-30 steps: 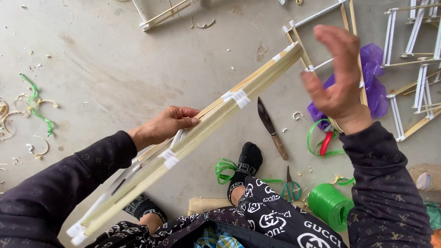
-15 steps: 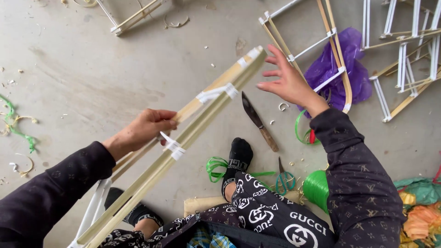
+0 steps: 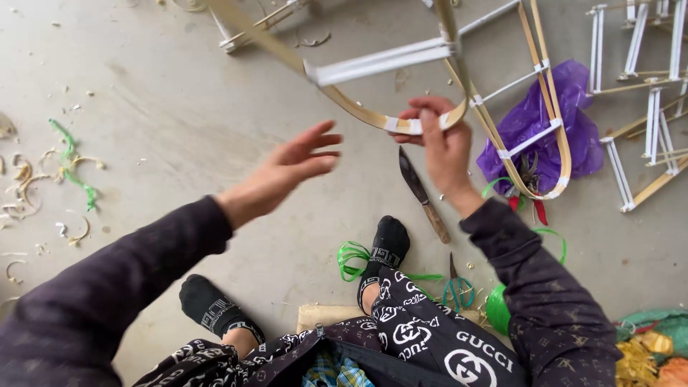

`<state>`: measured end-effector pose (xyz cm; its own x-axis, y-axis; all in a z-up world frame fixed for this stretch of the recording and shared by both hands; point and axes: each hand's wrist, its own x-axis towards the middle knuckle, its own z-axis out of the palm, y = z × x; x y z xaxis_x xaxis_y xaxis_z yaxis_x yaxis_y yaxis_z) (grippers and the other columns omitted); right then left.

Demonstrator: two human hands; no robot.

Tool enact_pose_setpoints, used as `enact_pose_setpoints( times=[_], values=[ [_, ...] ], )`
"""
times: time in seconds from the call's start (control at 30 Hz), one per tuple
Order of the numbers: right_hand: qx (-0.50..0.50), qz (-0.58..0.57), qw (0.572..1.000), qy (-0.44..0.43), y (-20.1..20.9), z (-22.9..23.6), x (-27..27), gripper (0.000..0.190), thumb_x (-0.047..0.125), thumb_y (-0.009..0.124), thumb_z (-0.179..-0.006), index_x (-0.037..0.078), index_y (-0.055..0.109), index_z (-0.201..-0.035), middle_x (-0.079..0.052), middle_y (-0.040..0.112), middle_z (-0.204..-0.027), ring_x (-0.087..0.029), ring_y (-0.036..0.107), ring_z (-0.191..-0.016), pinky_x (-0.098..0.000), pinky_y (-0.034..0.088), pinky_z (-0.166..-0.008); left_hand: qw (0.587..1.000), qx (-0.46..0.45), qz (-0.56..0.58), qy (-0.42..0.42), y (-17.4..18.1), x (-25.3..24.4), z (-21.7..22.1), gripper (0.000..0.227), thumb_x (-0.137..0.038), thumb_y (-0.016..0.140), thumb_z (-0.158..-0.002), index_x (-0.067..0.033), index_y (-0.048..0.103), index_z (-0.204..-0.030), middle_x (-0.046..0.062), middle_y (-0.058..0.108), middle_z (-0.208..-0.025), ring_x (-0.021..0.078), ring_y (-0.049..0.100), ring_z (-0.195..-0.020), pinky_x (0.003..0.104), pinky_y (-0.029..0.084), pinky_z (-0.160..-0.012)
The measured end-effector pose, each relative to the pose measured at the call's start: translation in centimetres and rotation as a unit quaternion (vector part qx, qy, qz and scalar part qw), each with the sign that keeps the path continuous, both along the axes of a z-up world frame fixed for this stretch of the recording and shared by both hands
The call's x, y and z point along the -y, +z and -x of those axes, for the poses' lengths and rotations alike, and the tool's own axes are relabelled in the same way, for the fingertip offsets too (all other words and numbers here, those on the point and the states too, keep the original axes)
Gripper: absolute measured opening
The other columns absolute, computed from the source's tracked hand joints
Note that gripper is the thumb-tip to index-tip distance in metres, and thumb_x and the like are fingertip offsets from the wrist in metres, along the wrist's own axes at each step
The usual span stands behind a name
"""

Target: Assembling and tying bamboo frames together using plastic strips and a knife.

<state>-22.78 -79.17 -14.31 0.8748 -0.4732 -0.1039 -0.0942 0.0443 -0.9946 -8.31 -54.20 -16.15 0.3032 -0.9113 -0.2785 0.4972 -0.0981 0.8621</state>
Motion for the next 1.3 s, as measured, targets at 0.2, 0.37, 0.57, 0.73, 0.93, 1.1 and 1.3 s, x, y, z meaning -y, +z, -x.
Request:
enact_pose_setpoints(
  times=[0.2,0.37,0.57,0.73,0.93,1.1,1.3],
  values=[
    [0.076,0.242,0.966,0.041,-0.3,0.8,-7.6,0.023,0.008,0.061,-0.109,0.001,0.06,-0.13,-0.013,0.068,-0.123,-0.026,0.068,-0.111,-0.0365,0.058,-0.098,0.965,-0.162,-0.069,0.192,-4.2,5.5,3.5,0.04,-0.026,0.066,-0.106,0.0058,0.061,-0.129,0.016,0.067,-0.114,0.0267,0.064,-0.104,0.04,0.058,-0.095],
    [0.12,0.388,0.902,0.147,-1.4,2.2,-7.3,0.052,0.01,0.074,-0.096,-0.002,0.05,-0.141,-0.02,0.053,-0.142,-0.036,0.053,-0.132,-0.0419,0.05,-0.107,0.959,-0.142,-0.073,0.236,-2.0,3.2,2.0,0.018,-0.012,0.064,-0.095,-0.001,0.057,-0.108,0.009,0.072,-0.102,0.0204,0.073,-0.092,0.038,0.063,-0.079],
    [-0.079,0.438,0.895,0.025,-13.5,6.6,-0.8,0.049,0.012,0.074,-0.097,0.002,0.052,-0.14,-0.019,0.052,-0.145,-0.037,0.052,-0.133,-0.0444,0.048,-0.109,0.971,-0.046,-0.132,0.194,-3.0,-2.1,-0.2,0.019,-0.012,0.06,-0.099,0.0019,0.06,-0.112,0.012,0.07,-0.093,0.0222,0.073,-0.079,0.038,0.064,-0.072],
    [-0.285,0.411,0.866,-0.013,-16.9,9.1,1.0,0.048,0.022,0.081,-0.087,0.001,0.057,-0.123,-0.019,0.058,-0.125,-0.035,0.057,-0.114,-0.046,0.049,-0.093,0.974,0.01,-0.182,0.133,-0.7,-3.1,-0.1,0.028,-0.012,0.061,-0.1,0.0028,0.062,-0.124,0.011,0.069,-0.093,0.0189,0.07,-0.076,0.035,0.059,-0.068],
    [-0.22,0.285,0.932,0.033,-15.7,8.8,0.1,0.032,0.013,0.071,-0.094,0.003,0.06,-0.122,-0.016,0.072,-0.1,-0.028,0.071,-0.087,-0.0387,0.056,-0.079,0.978,-0.007,-0.184,0.099,0.6,-0.9,0.4,0.035,-0.014,0.051,-0.104,0.0046,0.059,-0.132,0.011,0.069,-0.098,0.0174,0.07,-0.071,0.031,0.06,-0.063],
    [-0.086,0.04,0.994,0.047,-7.3,7.9,-1.1,0.036,0.014,0.054,-0.109,0.005,0.045,-0.142,-0.012,0.073,-0.096,-0.018,0.075,-0.082,-0.0294,0.061,-0.074,0.977,-0.037,-0.21,-0.001,-0.1,0.1,1.9,0.034,-0.016,0.051,-0.103,0.0091,0.064,-0.123,0.008,0.071,-0.093,0.0116,0.061,-0.063,0.031,0.049,-0.047],
    [-0.176,-0.223,0.954,0.099,2.8,6.6,-1.0,0.053,0.027,0.046,-0.106,0.008,0.032,-0.153,-0.018,0.073,-0.083,-0.019,0.072,-0.058,-0.028,0.058,-0.05,0.979,-0.078,-0.174,-0.064,1.2,0.4,3.2,0.038,-0.018,0.053,-0.102,0.0036,0.066,-0.13,0.002,0.063,-0.078,0.0085,0.054,-0.059,0.027,0.043,-0.045]
  ],
)
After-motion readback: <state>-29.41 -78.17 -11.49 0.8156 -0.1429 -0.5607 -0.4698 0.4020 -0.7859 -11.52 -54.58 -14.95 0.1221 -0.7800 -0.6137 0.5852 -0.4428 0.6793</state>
